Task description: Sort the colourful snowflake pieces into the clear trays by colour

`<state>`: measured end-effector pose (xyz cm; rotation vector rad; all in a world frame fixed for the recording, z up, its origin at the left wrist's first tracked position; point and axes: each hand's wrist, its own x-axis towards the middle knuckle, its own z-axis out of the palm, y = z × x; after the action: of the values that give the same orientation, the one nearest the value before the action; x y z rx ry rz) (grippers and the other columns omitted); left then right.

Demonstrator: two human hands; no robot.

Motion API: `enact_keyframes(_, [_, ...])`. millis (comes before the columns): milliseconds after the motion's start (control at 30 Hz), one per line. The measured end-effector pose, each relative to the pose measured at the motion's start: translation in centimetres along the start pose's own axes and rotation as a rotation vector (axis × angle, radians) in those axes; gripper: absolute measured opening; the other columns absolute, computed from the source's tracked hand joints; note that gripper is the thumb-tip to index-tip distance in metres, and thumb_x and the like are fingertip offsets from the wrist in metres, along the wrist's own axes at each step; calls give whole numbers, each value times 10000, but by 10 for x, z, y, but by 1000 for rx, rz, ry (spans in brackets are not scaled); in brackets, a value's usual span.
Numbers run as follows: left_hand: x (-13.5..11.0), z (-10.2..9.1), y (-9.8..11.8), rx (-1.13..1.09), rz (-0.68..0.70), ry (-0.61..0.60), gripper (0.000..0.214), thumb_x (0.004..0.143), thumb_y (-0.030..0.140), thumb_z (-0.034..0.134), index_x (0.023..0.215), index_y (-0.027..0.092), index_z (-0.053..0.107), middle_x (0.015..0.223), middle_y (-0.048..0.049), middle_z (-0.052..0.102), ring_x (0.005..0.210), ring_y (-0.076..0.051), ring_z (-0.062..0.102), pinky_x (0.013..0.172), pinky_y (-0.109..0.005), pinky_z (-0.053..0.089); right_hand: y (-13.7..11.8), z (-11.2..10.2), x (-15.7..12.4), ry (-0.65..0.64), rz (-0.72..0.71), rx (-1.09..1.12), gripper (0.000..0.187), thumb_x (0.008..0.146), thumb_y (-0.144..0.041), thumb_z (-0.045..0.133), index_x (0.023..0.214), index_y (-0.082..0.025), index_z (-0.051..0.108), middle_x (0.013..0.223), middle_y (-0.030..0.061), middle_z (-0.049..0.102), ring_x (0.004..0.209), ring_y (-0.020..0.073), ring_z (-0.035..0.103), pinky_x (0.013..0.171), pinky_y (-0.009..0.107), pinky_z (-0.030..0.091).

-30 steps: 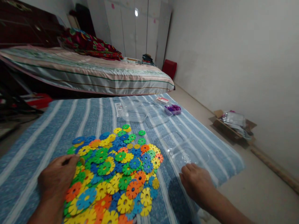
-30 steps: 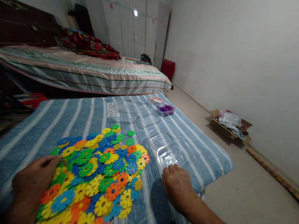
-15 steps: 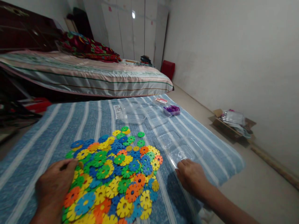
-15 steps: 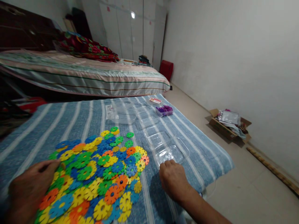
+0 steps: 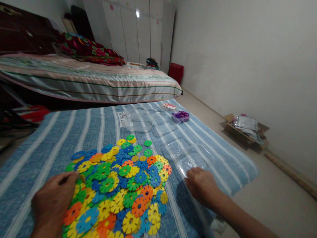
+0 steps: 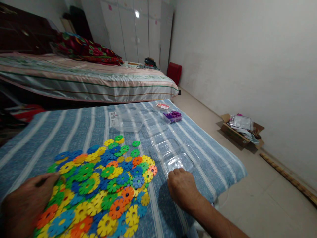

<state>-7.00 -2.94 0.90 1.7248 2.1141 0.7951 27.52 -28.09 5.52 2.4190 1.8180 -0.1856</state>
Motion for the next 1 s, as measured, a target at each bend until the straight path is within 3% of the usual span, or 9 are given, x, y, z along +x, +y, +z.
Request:
enact_keyframes(400, [-3, 1, 1, -58, 46, 53, 306, 711, 557, 525, 715, 278, 651, 710, 19, 642, 702, -212, 570, 716, -308, 460, -1, -1, 0, 14, 2, -8, 197, 981, -165, 539, 911, -152, 723, 929, 105, 756, 919, 218, 711, 699, 273, 445])
enact_keyframes(733, [-6, -9, 13, -15, -55, -36, 311, 732, 518, 504, 767, 250, 657, 824, -12, 680, 697, -206, 564, 706, -308, 445, -1, 0, 3, 43, 6, -9, 202, 969, -154, 531, 894, -149, 718, 910, 117, 749, 883, 215, 706, 671, 280, 410])
enact_keyframes(1000, [-3, -4, 9, -40, 12, 21, 264, 733, 483, 544, 739, 247, 664, 840, -5, 707, 748, -206, 584, 733, -299, 453, -1, -2, 15, 44, 2, -7, 218, 988, -179, 508, 919, -151, 713, 933, 126, 749, 913, 226, 708, 702, 283, 445])
